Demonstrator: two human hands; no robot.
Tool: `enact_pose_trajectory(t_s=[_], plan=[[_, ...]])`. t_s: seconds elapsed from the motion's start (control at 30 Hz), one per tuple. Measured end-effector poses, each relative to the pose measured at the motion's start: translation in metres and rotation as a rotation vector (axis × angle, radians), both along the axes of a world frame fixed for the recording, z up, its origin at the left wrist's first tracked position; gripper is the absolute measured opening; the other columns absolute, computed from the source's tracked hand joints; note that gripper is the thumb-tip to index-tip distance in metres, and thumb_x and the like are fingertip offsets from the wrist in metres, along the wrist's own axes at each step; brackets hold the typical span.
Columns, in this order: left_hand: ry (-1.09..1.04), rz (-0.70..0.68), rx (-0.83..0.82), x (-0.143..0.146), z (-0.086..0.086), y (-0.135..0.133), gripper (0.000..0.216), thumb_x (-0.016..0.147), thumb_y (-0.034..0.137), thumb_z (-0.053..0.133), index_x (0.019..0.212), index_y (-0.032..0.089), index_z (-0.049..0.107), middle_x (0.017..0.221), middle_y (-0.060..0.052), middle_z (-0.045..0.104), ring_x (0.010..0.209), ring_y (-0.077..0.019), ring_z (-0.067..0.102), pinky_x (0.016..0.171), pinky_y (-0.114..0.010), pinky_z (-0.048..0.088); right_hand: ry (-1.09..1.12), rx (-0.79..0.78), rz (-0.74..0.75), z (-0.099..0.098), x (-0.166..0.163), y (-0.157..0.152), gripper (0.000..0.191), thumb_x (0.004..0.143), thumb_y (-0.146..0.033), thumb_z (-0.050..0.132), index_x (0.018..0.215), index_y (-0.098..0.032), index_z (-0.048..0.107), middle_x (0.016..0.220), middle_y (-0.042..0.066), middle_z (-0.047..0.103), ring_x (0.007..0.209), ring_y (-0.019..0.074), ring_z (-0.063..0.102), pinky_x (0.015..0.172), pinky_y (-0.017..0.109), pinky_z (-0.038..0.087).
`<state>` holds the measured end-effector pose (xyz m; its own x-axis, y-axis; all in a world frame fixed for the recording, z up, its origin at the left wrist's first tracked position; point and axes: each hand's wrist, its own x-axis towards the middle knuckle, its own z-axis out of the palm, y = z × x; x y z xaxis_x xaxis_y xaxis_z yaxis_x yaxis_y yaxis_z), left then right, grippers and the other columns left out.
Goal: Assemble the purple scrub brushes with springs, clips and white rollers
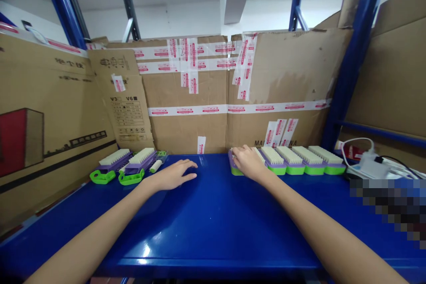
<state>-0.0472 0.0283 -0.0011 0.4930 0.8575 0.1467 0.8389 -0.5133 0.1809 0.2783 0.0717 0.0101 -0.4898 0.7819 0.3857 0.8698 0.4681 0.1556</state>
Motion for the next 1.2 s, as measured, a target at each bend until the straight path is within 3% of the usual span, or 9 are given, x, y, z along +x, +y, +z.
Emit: enact_pose_trajectory(t_s=[0.23, 0.6, 0.87, 1.03, 1.2], plan=[[0.141, 0.263, 0.110, -0.035, 0.013, 0.013, 0.047, 0.107, 0.052, 0.049, 0.138, 0.021, 0.064, 0.142, -0.017, 0.067, 0.134, -0.0379, 0.060, 0.114, -0.054, 0.046, 0.000, -0.015, 0.032, 0.002, 0.002, 0.003, 0.018, 0.108, -0.022, 0.052, 0.111, -0.017, 0.069, 0.109, 0.012, 0.078, 0.103, 0.0279, 0.066, 0.080, 0.034, 0.039], [0.349, 0.620, 0.152, -0.061, 0.010, 0.020, 0.056, 0.106, 0.049, 0.050, 0.149, 0.012, 0.055, 0.158, -0.028, 0.054, 0.150, -0.0448, 0.045, 0.122, -0.060, 0.031, 0.044, 0.010, 0.074, -0.006, 0.005, 0.012, 0.014, 0.107, -0.022, 0.055, 0.108, -0.017, 0.069, 0.107, 0.012, 0.078, 0.103, 0.0295, 0.068, 0.081, 0.035, 0.040], [0.418, 0.669, 0.001, -0.062, 0.003, 0.026, 0.063, 0.106, 0.051, 0.049, 0.154, 0.011, 0.056, 0.160, -0.029, 0.054, 0.152, -0.0444, 0.047, 0.125, -0.062, 0.026, 0.136, 0.026, 0.128, -0.014, 0.009, 0.017, 0.015, 0.106, -0.022, 0.056, 0.108, -0.017, 0.070, 0.105, 0.012, 0.079, 0.099, 0.0297, 0.068, 0.084, 0.037, 0.045], [0.436, 0.643, -0.020, -0.064, 0.002, 0.028, 0.064, 0.107, 0.050, 0.044, 0.154, 0.008, 0.056, 0.163, -0.029, 0.050, 0.153, -0.0438, 0.046, 0.127, -0.062, 0.024, 0.251, 0.039, 0.190, -0.029, 0.012, 0.021, 0.023, 0.108, -0.025, 0.051, 0.119, -0.017, 0.070, 0.116, 0.013, 0.079, 0.105, 0.0308, 0.067, 0.095, 0.041, 0.047], [0.429, 0.633, -0.016, -0.068, 0.001, 0.030, 0.065, 0.106, 0.052, 0.045, 0.156, 0.011, 0.055, 0.164, -0.028, 0.050, 0.150, -0.0445, 0.049, 0.126, -0.063, 0.025, 0.230, 0.032, 0.184, -0.032, 0.010, 0.018, 0.025, 0.108, -0.030, 0.053, 0.119, -0.017, 0.071, 0.114, 0.015, 0.073, 0.105, 0.0316, 0.063, 0.096, 0.044, 0.048]])
